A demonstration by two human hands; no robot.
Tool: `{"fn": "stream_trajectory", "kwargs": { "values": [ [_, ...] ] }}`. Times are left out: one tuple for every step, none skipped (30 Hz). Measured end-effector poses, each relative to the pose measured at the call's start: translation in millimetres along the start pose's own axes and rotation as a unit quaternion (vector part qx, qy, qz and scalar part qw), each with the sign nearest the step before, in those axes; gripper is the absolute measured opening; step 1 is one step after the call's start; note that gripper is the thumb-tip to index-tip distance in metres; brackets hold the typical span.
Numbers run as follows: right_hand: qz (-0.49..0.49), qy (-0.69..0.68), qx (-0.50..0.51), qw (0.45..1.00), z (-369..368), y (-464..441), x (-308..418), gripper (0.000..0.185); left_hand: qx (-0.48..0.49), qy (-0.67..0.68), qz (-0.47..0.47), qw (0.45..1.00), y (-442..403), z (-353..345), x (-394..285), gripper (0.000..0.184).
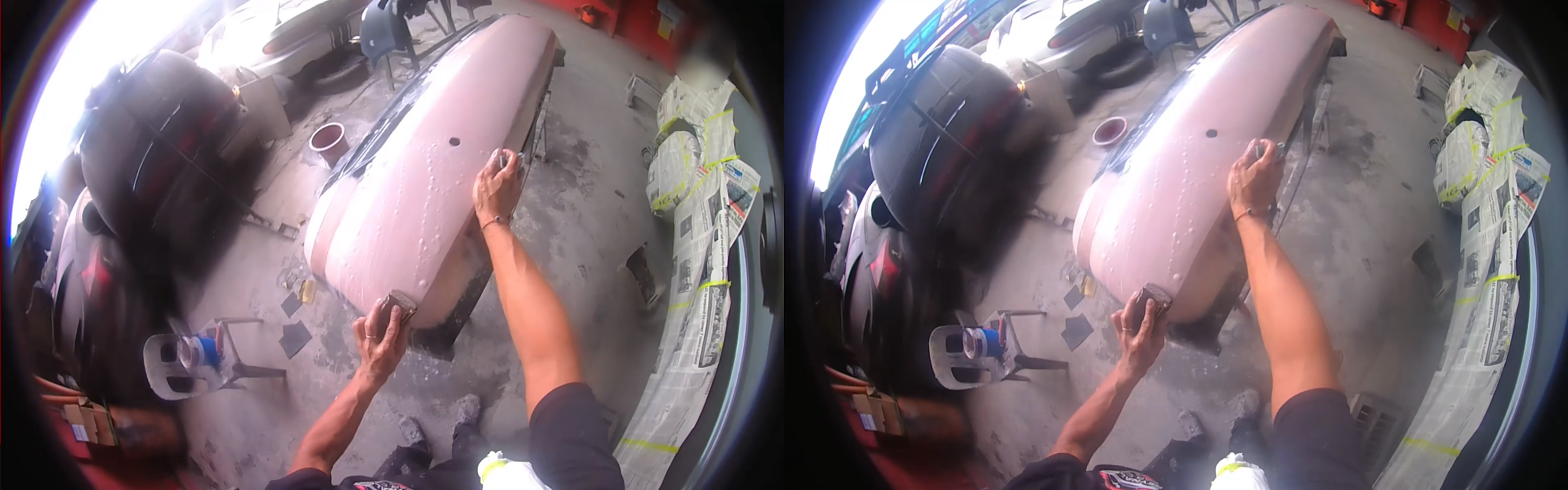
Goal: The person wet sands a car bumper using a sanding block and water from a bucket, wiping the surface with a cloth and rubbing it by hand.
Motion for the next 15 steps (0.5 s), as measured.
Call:
{"fn": "stream_trajectory", "kwargs": {
  "values": [
    [0.003,-0.002,-0.010,1.000,-2,-10,-1,0.017,0.006,-0.006,-0.012,1.000,-26,-7,-10,0.063],
    [0.019,-0.007,-0.013,1.000,-4,-12,0,0.019,0.019,-0.013,-0.018,1.000,-65,-8,-23,0.064],
    [0.031,-0.010,-0.009,0.999,-5,-6,-2,0.021,0.072,-0.007,-0.005,0.997,-110,-13,-35,0.064],
    [0.040,-0.012,-0.003,0.999,-2,4,-5,0.024,0.129,-0.001,0.008,0.992,-146,-25,-44,0.063],
    [-0.022,-0.050,0.005,0.998,-7,3,-16,0.024,0.155,0.014,0.023,0.988,-178,-45,-47,0.062],
    [-0.016,-0.054,-0.003,0.998,-3,0,-14,0.024,0.170,0.028,0.033,0.985,-202,-52,-49,0.061],
    [-0.021,-0.032,-0.004,0.999,5,0,-14,0.024,0.162,0.027,0.030,0.986,-204,-45,-51,0.061],
    [-0.029,-0.010,-0.003,1.000,13,5,-20,0.025,0.160,0.022,0.029,0.986,-203,-40,-53,0.055],
    [0.018,0.015,0.005,1.000,19,22,-33,0.025,0.161,0.017,0.023,0.987,-200,-38,-55,0.049],
    [-0.031,0.042,0.042,0.998,32,45,-38,0.027,0.140,-0.004,-0.022,0.990,-162,-36,-43,0.050],
    [-0.034,0.038,0.040,0.998,41,65,-45,0.028,0.113,-0.024,-0.063,0.991,-109,-27,-23,0.051],
    [-0.062,0.035,0.042,0.997,50,76,-43,0.029,0.081,-0.023,-0.053,0.995,-67,-7,-15,0.062],
    [-0.109,0.018,0.039,0.993,54,81,-38,0.029,0.022,-0.018,-0.051,0.998,-28,3,-6,0.070],
    [-0.110,0.012,0.033,0.993,49,80,-39,0.029,0.013,-0.018,-0.035,0.999,-3,-4,4,0.072],
    [-0.092,0.010,0.025,0.995,45,84,-43,0.027,0.041,-0.033,-0.053,0.997,-21,-1,-2,0.068]
  ]
}}
Point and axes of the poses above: each hand's wrist, its own y-axis away from the middle knuckle, its own z-axis out of the back of the hand, x = y × z, the point moved 6 cm from there along -y, towards the middle knuckle, and after that the axes turned 5 degrees about -y, right-handed, at the moved point
